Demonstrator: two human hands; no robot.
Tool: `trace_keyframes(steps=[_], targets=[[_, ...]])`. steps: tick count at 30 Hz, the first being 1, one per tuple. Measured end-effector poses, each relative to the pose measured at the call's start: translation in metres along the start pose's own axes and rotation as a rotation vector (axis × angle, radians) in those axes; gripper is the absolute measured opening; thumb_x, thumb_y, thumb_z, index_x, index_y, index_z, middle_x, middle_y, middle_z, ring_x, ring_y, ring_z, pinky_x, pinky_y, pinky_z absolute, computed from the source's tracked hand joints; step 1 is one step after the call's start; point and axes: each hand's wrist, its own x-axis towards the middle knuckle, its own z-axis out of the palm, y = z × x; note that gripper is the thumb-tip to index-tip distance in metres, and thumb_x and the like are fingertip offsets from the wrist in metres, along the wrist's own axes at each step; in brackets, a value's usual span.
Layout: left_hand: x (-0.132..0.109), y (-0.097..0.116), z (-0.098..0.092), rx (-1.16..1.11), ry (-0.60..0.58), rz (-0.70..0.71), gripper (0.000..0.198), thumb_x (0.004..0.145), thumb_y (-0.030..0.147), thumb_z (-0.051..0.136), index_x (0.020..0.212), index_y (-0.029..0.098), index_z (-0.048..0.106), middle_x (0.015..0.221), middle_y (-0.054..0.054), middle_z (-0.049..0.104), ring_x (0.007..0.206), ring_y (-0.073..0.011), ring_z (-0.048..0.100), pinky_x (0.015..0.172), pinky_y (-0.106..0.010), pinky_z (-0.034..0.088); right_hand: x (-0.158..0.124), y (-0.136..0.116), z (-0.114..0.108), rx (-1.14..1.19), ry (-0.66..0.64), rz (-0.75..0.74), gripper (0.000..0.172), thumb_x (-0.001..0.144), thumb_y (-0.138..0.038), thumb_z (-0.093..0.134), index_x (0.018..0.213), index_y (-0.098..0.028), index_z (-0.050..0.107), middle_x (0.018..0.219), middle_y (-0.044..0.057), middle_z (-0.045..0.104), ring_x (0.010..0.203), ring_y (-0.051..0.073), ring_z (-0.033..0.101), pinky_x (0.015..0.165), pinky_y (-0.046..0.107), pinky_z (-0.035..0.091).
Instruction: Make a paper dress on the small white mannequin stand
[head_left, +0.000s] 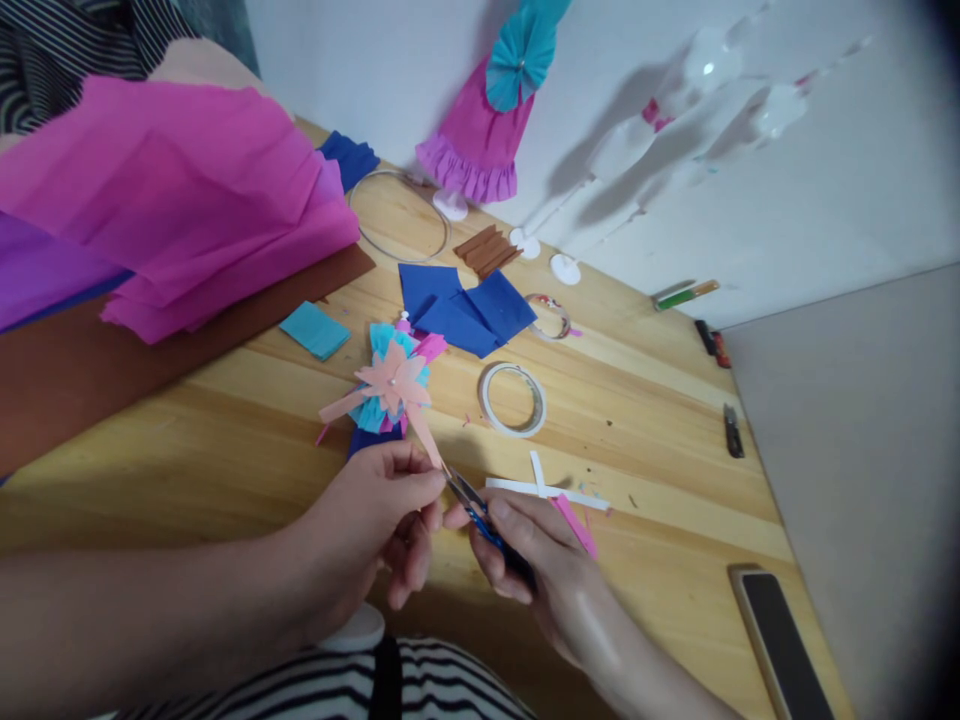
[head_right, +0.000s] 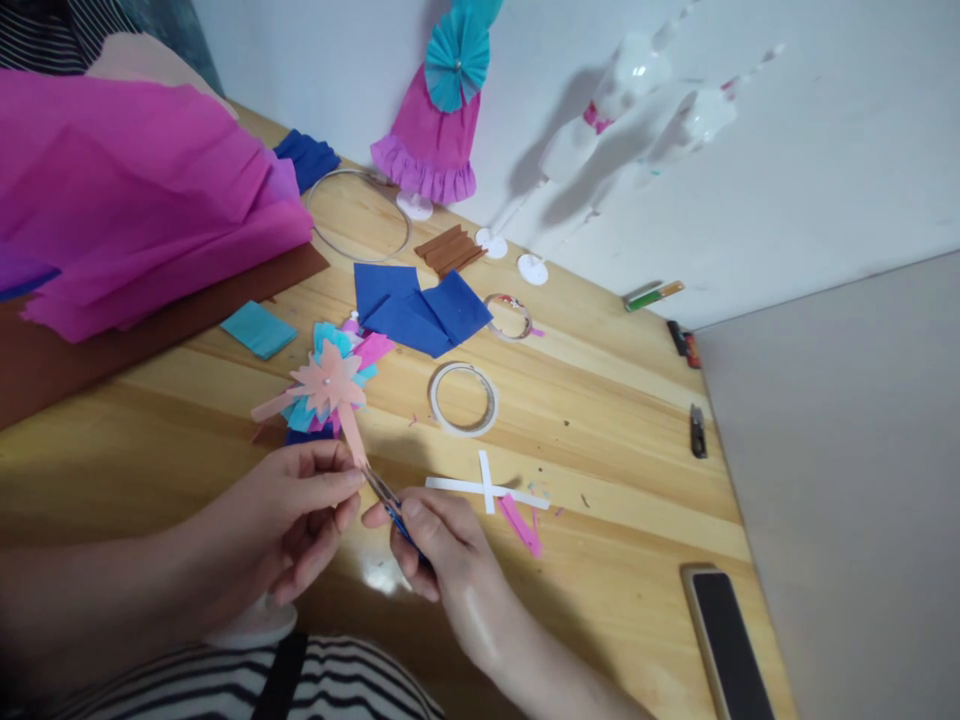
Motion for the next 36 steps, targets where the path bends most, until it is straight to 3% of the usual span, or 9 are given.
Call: trace_keyframes(steps=[7, 14, 23, 36], targets=[[-0.001, 0.000, 0.001, 0.003, 0.011, -0.023, 0.029, 0.083, 0.028, 0.050, 0.057, 0.017, 0.046, 0.033, 0.006, 0.043, 0.022, -0.0047, 0.032, 0.023, -0.012, 0.026, 0.005, -0.018, 0.005, 0.078, 0.014, 0.200, 0.039, 0.071, -0.049, 0.069, 0.075, -0.011, 0.066, 0.049, -0.005, 0.043, 0.040, 0.003, 0.027, 0.038, 0.019, 0.013], [-0.001, 0.000, 0.000, -0.005, -0.026, 0.011, 0.023, 0.078, 0.032, 0.055, 0.061, 0.017, 0.051, 0.040, 0.006, 0.045, 0.024, -0.0043, 0.035, 0.023, -0.012, 0.025, 0.009, -0.026, 0.008, -0.031, -0.034, 0.233, 0.046, 0.072, -0.057, 0.063, 0.083, -0.012, 0.065, 0.046, -0.003, 0.054, 0.036, 0.009, 0.046, 0.035, 0.019, 0.036], [-0.002, 0.000, -0.001, 0.012, 0.006, -0.010, 0.027, 0.083, 0.031, 0.050, 0.061, 0.016, 0.050, 0.043, 0.006, 0.045, 0.023, -0.0041, 0.035, 0.023, -0.013, 0.023, 0.007, -0.022, 0.006, 0.014, -0.060, 0.176, 0.036, 0.080, -0.050, 0.058, 0.079, -0.014, 0.059, 0.040, -0.008, 0.044, 0.030, 0.004, 0.028, 0.029, 0.017, 0.016], [-0.003, 0.000, 0.000, 0.020, 0.012, -0.016, 0.028, 0.083, 0.031, 0.051, 0.060, 0.016, 0.049, 0.041, 0.007, 0.044, 0.023, -0.0041, 0.034, 0.024, -0.013, 0.023, 0.008, -0.022, 0.002, 0.019, -0.061, 0.218, 0.034, 0.078, -0.048, 0.058, 0.076, -0.014, 0.060, 0.038, -0.007, 0.044, 0.029, 0.004, 0.028, 0.028, 0.017, 0.015]])
